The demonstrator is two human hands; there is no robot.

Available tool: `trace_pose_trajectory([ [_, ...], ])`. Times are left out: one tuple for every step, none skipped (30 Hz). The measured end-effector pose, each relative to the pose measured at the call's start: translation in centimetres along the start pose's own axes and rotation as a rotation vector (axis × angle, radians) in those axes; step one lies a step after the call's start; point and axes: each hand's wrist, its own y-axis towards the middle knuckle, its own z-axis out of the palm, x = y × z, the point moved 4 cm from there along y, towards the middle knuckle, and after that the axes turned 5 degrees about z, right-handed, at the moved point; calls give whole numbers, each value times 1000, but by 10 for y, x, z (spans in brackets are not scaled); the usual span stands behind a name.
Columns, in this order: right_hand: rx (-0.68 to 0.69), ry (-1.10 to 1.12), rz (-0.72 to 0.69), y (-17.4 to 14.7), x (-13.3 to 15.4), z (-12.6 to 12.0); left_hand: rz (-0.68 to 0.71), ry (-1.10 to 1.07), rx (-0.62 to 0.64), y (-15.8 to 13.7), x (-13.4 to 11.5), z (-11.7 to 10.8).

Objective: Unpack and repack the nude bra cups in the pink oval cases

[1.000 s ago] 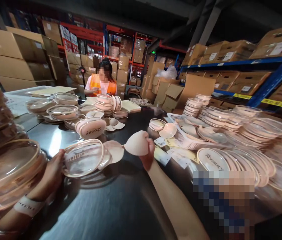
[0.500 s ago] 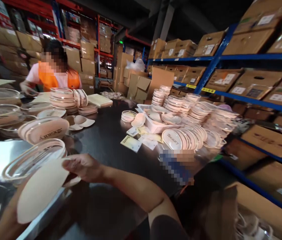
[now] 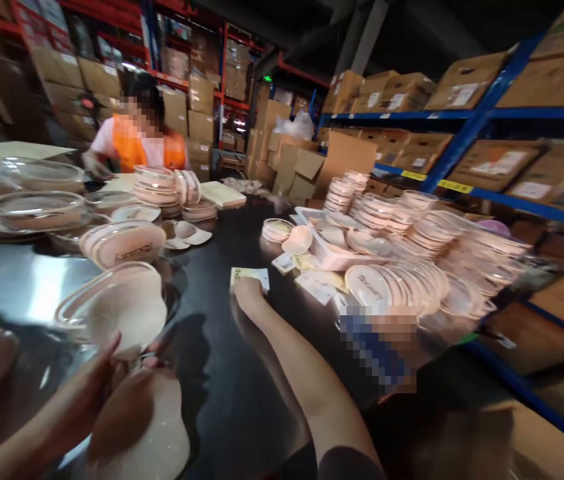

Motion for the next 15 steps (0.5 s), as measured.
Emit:
trace_pose_trajectory([
  [23, 60, -96, -1, 15, 9, 2, -30, 80, 0, 0, 4],
  [54, 135, -197, -3, 28, 16, 17, -55, 160, -1, -1, 7],
  [91, 209, -294, -5, 39, 23, 42, -76, 235, -1, -3, 9],
  [127, 268, -384, -7, 47, 28, 66, -90, 306, -2, -5, 12],
  [156, 314, -454, -8, 51, 32, 82, -101, 368, -3, -6, 13],
  [173, 350, -501, -8, 52, 34, 93, -111, 418, -5, -6, 14],
  [176, 377, -526, -6, 50, 35, 98, -117, 464, -6, -7, 16],
  [168, 399, -533, -4, 46, 35, 99, -119, 504, -8, -7, 17],
  [154, 417, -529, -1, 41, 35, 97, -120, 537, -9, -7, 18],
  [136, 433, -520, 1, 36, 35, 95, -126, 564, -10, -6, 18],
  [119, 445, -510, 3, 32, 35, 95, -138, 587, -11, -6, 19],
  [104, 456, -503, 5, 29, 35, 93, -151, 609, -11, -6, 20],
  [93, 465, -499, 6, 27, 35, 92, -166, 624, -11, -6, 20],
  [86, 473, -500, 6, 26, 35, 96, -180, 634, -11, -6, 20],
  [82, 479, -503, 6, 26, 35, 100, -190, 641, -11, -6, 21],
])
